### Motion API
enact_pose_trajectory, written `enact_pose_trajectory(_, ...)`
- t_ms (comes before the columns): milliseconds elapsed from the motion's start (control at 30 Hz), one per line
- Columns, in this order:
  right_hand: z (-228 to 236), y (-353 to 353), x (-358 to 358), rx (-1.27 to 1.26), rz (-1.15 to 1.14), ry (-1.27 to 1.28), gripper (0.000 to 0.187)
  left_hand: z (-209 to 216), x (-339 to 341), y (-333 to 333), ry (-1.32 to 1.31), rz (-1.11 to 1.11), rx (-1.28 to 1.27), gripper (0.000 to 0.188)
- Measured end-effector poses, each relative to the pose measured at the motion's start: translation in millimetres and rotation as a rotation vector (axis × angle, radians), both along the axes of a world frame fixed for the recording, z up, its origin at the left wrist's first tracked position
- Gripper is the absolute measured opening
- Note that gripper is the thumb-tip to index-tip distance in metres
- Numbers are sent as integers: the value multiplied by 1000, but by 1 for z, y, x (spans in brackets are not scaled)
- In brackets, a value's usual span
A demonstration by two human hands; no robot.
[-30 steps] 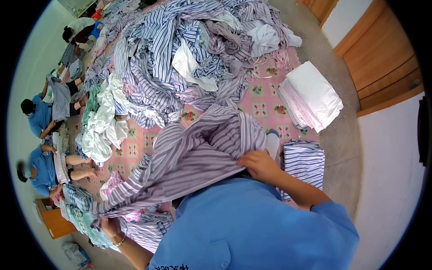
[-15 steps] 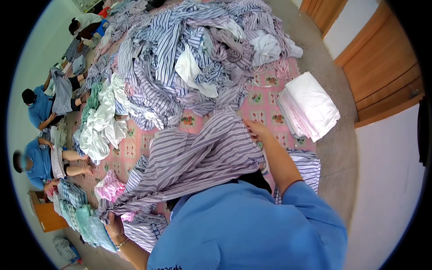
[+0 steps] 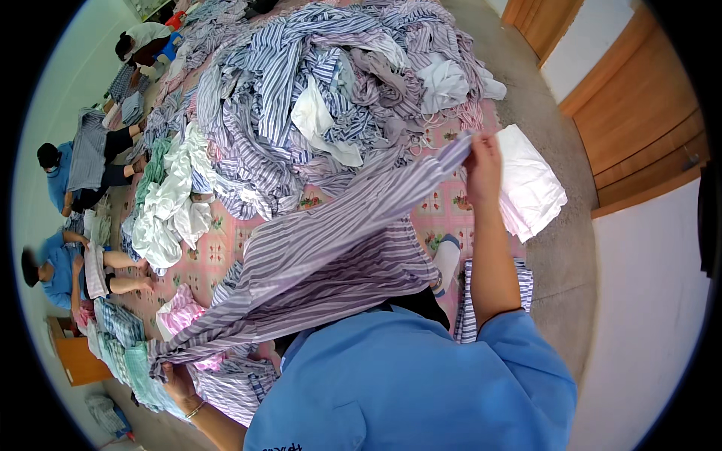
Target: The person folds several striped shirts and white linens by hand, flattening the fabric and stacking them into piles on the floor.
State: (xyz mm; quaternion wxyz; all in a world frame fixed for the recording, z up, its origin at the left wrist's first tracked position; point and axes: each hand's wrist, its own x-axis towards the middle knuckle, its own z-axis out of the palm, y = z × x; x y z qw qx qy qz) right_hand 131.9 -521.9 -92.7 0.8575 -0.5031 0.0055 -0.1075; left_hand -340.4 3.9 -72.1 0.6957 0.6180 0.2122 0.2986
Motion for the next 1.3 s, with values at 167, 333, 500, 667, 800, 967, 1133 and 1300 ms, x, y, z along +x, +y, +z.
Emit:
enact_pose_trajectory(167,37,-16,-13,-212,-154,-51,7,13,8,10,-65,-32,-17,57)
enact_pose_trajectory(333,-107,6,20,-793,248,249,31,-13,-8,51,-37,23,-72,63)
enact_pose_trajectory(500,-184,16,-23,-956,366,376,47,13,32,-1,28,8,61,60)
enact_pose_trajectory(667,-170,41,-21,-934,414,487,52,3,18,8,0,74,-7,58)
enact_pose_trajectory(800,-151,75,0,-1245,453,351,58,7,12,4,8,32,-7,66)
enact_pose_trajectory(967,-161,139,9,-1569,387,-100,52,24,-1,-19,-87,122,22,68)
enact_pose_trajectory(1133,-156,175,14,-1963,848,-92,22,52,-2,-56,-111,-14,107,51)
enact_pose_trajectory(1300,-104,146,23,-1234,268,-425,14,21,-21,-31,-166,194,48,55)
